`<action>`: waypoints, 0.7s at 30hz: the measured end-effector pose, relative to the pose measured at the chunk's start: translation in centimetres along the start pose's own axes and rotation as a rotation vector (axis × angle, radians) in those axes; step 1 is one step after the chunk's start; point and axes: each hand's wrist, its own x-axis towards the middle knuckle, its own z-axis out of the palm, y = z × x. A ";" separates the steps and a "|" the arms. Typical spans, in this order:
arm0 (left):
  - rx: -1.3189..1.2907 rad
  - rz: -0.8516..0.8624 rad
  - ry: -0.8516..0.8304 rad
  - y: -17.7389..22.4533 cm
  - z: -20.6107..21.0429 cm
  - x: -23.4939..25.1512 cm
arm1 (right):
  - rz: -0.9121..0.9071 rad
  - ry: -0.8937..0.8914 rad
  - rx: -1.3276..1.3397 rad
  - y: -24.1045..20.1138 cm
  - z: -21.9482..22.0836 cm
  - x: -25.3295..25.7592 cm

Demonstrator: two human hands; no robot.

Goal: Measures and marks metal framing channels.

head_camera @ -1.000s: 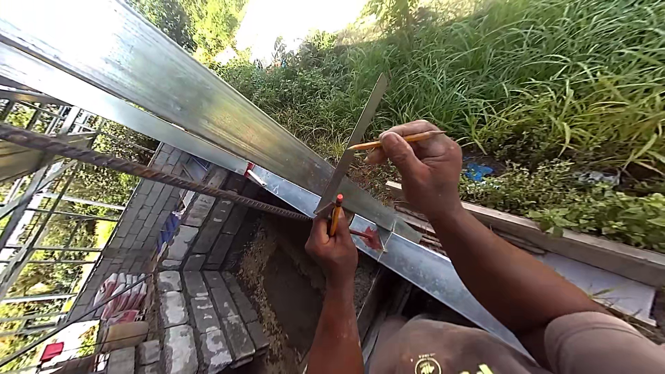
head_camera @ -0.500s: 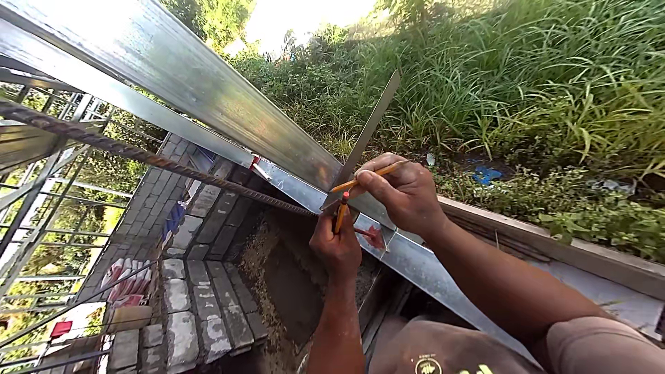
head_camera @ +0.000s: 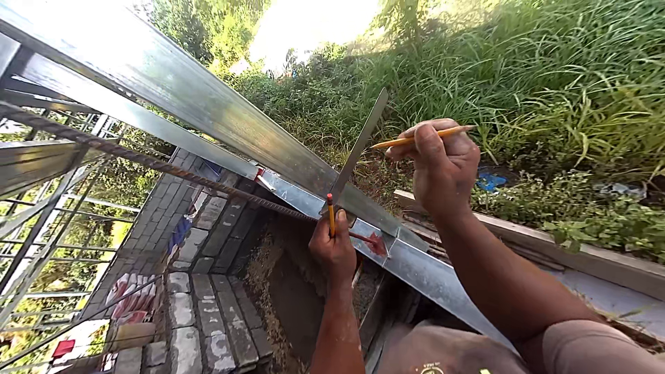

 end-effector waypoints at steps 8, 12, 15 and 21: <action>0.044 0.273 -0.178 5.7 -10.6 5.1 | 0.030 0.080 0.091 -1.7 -2.1 0.6; 0.230 0.339 -0.258 11.7 -16.6 11.4 | 0.009 0.093 0.120 -2.3 -1.9 1.1; 0.340 0.281 -0.364 15.1 -18.9 15.8 | 0.073 0.023 0.068 -2.4 -1.0 0.3; 0.644 0.257 -0.460 16.3 -19.7 21.4 | 0.207 -0.073 0.010 -1.7 0.1 -0.9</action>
